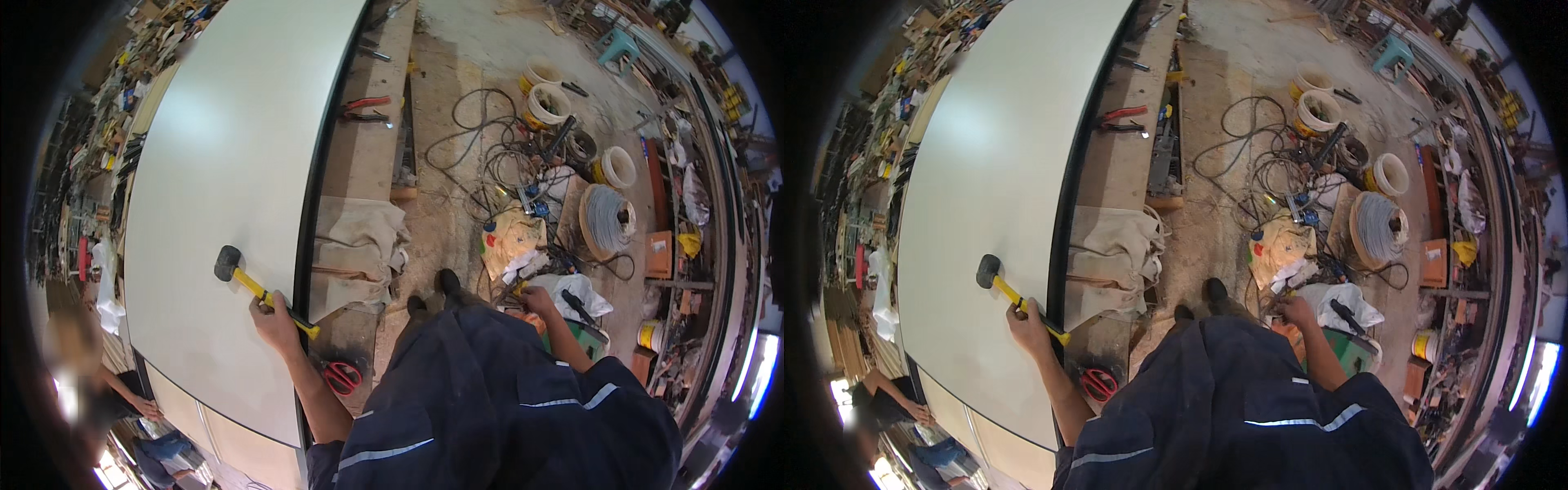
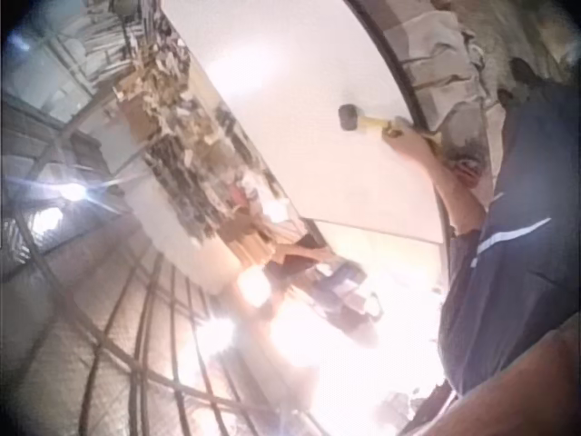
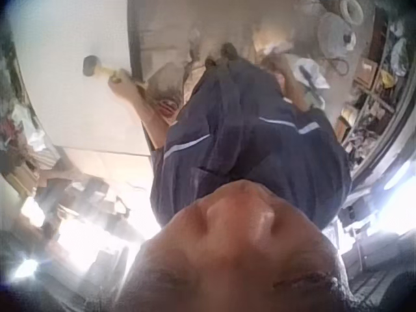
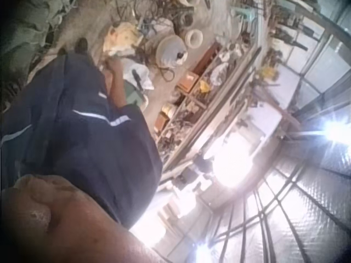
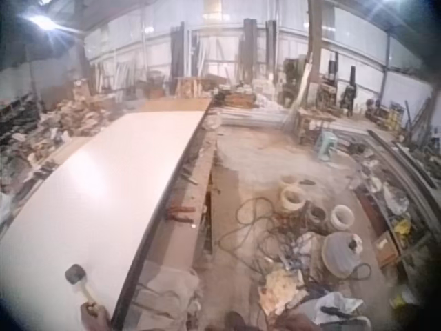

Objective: The person uses a caulk gun to apply adhesive along the edges of a wooden frame, then positions a large white panel onto the frame. They use a rubber mallet to tap the panel and trim pieces into place, securing the assembly.

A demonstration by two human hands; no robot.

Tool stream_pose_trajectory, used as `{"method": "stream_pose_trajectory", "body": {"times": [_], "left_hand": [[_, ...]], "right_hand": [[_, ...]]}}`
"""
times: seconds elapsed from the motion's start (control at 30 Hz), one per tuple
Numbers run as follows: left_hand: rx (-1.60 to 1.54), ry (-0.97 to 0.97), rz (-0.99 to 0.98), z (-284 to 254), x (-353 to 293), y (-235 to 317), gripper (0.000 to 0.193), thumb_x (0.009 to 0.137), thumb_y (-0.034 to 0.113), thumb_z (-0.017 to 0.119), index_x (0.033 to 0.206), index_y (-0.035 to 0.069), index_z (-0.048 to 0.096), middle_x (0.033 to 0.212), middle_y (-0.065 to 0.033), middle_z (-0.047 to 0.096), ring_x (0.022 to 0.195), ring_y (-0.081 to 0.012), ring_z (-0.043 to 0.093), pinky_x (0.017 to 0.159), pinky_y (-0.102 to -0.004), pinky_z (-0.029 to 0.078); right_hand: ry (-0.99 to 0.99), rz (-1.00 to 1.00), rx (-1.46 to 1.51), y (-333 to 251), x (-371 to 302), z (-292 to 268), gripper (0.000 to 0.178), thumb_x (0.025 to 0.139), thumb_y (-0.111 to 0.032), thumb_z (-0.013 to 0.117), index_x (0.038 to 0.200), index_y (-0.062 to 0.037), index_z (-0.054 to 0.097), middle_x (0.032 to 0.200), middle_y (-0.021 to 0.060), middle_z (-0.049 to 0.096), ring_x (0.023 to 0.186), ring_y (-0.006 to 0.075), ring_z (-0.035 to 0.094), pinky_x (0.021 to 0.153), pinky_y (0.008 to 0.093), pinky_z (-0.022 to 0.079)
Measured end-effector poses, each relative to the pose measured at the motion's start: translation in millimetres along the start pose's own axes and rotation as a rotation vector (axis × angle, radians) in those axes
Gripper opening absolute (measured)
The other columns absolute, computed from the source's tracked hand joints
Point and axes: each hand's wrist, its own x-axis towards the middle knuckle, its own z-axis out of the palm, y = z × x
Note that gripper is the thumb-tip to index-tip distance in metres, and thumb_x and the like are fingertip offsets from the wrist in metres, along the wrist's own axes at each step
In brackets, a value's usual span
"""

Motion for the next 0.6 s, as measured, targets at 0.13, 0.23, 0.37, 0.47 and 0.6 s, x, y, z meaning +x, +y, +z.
{"method": "stream_pose_trajectory", "body": {"times": [0.13,0.23,0.37,0.47,0.6], "left_hand": [[-0.13,-0.054,-0.024,18.3,17.0,0.8,0.054,0.092,0.026,0.075,0.127,-0.01,0.057,0.089,-0.0082,0.066,0.076,-0.0163,0.061,0.069,-0.0301,0.05],[-0.179,-0.132,-0.041,29.0,27.3,1.6,0.055,0.093,0.028,0.074,0.127,-0.011,0.056,0.089,-0.0092,0.066,0.075,-0.0165,0.062,0.069,-0.0311,0.051],[0.006,-0.05,0.111,37.1,40.6,1.1,0.044,0.092,0.031,0.075,0.121,0.0,0.062,0.091,-0.0112,0.071,0.078,-0.0241,0.067,0.072,-0.0408,0.054],[-0.052,-0.088,0.095,40.1,45.8,19.9,0.046,0.091,0.034,0.074,0.122,0.001,0.064,0.085,-0.0161,0.07,0.077,-0.0323,0.069,0.072,-0.0437,0.054],[-0.112,-0.145,0.06,32.7,45.8,40.1,0.049,0.092,0.035,0.073,0.125,0.001,0.064,0.081,-0.0131,0.07,0.075,-0.0281,0.069,0.072,-0.0422,0.053]], "right_hand": [[0.048,0.101,0.117,33.7,-21.9,19.0,0.018,0.089,-0.013,0.067,0.089,0.0042,0.073,0.075,0.0135,0.071,0.057,0.0201,0.068,0.054,0.0366,0.057],[-0.006,0.093,0.12,41.1,-19.7,34.9,0.021,0.095,-0.014,0.065,0.1,0.0056,0.072,0.08,0.012,0.071,0.062,0.0201,0.069,0.058,0.0351,0.058],[0.06,0.056,0.254,19.8,-26.8,57.7,0.024,0.096,-0.016,0.064,0.106,0.0042,0.073,0.081,0.0104,0.071,0.066,0.0172,0.069,0.06,0.0331,0.056],[0.069,0.016,0.336,18.4,-34.6,75.8,0.026,0.095,-0.015,0.064,0.111,0.0034,0.073,0.086,0.0102,0.072,0.068,0.0173,0.068,0.06,0.0332,0.054],[0.037,0.061,0.231,9.3,-44.0,78.1,0.033,0.091,-0.009,0.065,0.12,0.0063,0.07,0.079,0.0109,0.068,0.06,0.0181,0.064,0.054,0.0342,0.052]]}}
